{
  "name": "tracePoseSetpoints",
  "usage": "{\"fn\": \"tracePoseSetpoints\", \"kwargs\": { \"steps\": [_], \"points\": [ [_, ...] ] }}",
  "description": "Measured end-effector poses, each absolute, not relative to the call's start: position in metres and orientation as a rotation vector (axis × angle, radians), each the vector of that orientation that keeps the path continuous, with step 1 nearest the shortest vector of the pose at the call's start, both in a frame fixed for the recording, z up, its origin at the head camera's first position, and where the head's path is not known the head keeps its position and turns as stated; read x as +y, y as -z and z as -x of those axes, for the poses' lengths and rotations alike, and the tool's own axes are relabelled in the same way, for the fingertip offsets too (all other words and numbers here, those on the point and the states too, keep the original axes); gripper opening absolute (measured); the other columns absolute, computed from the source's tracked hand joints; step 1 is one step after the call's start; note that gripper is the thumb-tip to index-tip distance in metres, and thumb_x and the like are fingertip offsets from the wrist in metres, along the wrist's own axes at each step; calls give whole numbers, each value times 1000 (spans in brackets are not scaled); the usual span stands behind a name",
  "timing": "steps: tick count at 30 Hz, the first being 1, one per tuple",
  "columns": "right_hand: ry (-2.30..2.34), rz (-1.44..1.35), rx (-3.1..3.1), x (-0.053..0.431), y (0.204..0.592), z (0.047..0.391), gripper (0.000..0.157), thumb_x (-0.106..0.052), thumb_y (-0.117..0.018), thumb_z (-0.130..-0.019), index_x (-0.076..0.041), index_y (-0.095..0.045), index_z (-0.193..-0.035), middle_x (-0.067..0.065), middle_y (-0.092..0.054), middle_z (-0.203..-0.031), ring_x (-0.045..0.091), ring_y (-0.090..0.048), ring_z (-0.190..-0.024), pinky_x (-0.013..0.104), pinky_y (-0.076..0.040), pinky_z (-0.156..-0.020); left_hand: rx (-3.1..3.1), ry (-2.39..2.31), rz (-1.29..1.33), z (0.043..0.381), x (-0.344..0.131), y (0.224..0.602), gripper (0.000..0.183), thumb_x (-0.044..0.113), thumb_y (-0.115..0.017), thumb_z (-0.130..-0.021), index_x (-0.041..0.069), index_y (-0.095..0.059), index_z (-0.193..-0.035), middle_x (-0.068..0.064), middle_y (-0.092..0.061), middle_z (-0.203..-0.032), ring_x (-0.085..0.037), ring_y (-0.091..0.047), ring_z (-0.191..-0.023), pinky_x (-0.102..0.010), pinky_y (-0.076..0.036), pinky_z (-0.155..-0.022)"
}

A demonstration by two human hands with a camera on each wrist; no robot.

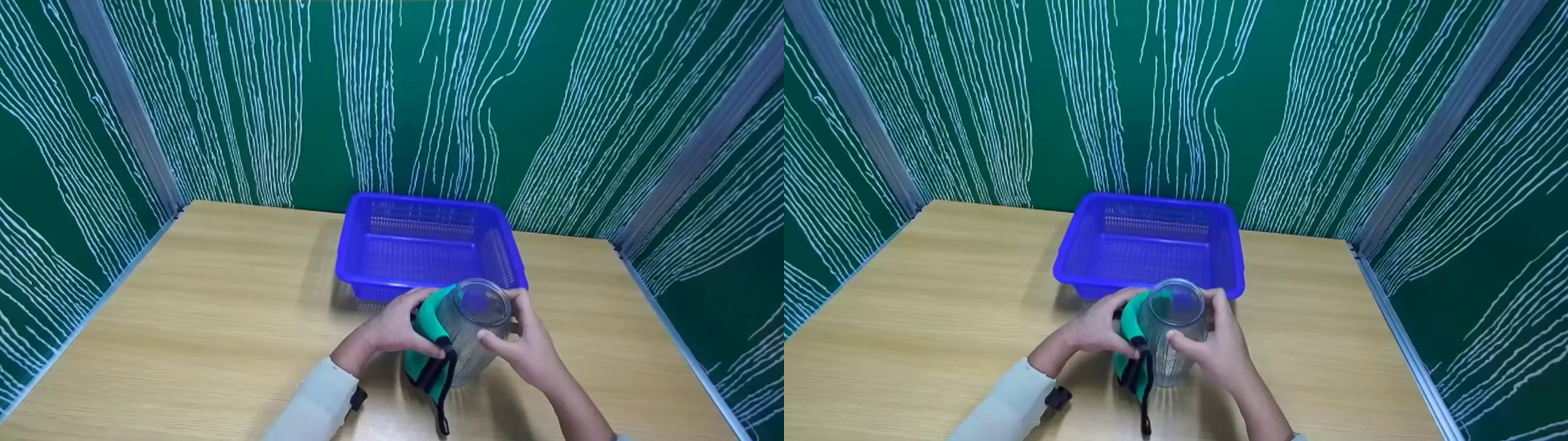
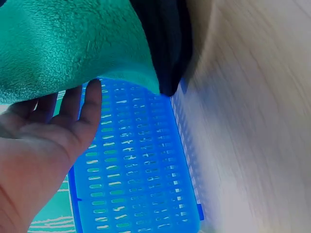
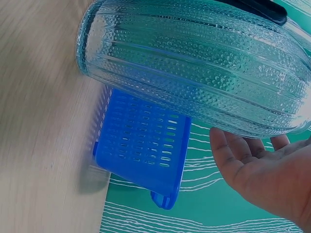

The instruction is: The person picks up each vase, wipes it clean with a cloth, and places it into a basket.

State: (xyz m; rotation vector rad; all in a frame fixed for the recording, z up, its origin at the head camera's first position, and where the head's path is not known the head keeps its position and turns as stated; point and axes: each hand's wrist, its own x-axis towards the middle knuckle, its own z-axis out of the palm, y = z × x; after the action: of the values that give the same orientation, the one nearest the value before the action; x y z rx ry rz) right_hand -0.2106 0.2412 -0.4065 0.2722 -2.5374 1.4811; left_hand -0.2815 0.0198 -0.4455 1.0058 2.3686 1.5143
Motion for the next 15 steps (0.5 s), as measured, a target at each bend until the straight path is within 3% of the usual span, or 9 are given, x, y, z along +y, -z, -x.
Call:
{"fn": "tracePoseSetpoints", "kwargs": {
  "steps": [8,15],
  "points": [
    [-1491,-299,-2513,241,407,209,54,-16,-72,-70,-11,-39,-112,0,-54,-108,13,-49,-100,33,-41,-80,2280,-1700,-982,278,24,439,86,33,-84,-50,42,-41,-123,18,-48,-119,-5,-45,-107,-33,-35,-91],
    [-1499,-301,-2499,240,408,210,54,-14,-73,-70,-10,-40,-113,2,-54,-107,12,-49,-98,32,-41,-80,2284,-1752,-902,274,27,429,79,36,-80,-55,46,-39,-123,19,-45,-120,-7,-46,-105,-35,-38,-87]
  ]
}}
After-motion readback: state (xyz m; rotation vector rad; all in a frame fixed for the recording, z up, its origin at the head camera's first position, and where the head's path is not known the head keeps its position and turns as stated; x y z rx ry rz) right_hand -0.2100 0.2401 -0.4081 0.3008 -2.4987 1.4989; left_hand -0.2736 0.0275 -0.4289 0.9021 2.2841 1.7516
